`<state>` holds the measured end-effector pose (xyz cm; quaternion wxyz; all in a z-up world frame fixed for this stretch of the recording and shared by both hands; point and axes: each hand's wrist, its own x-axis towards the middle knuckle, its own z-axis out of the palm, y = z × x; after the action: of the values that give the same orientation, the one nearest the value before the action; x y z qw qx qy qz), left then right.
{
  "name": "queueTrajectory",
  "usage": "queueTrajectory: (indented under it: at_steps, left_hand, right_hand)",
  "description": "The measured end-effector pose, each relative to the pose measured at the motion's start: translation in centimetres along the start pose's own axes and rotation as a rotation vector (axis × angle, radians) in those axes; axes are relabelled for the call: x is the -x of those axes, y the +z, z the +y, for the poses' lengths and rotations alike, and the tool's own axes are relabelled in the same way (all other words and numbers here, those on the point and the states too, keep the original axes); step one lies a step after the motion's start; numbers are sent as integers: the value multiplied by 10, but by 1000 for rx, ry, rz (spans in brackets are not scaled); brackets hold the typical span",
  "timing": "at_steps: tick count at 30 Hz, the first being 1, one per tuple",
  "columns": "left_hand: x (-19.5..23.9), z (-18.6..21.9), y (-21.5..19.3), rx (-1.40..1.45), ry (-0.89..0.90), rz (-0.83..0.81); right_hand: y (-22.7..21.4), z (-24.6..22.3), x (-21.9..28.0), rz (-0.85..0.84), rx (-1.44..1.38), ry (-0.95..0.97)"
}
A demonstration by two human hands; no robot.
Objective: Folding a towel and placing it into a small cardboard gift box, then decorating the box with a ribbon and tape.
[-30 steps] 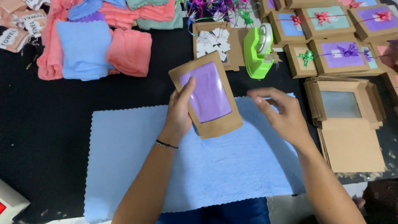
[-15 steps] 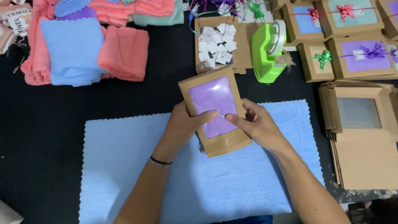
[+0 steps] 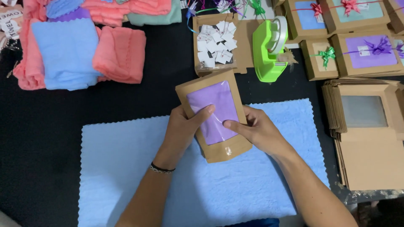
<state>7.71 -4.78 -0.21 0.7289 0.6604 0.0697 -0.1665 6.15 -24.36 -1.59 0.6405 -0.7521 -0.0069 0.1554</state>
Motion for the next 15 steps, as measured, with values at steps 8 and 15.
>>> queueTrajectory:
  at_steps: [8,15]
  left_hand:
    - [0,0,-4,115,-45,32]
    - [16,-3,2,735,134,-364]
  right_hand:
    - [-7,12,-4,-50,-70,-12]
    - [1,25,-3,-147,-469,-5]
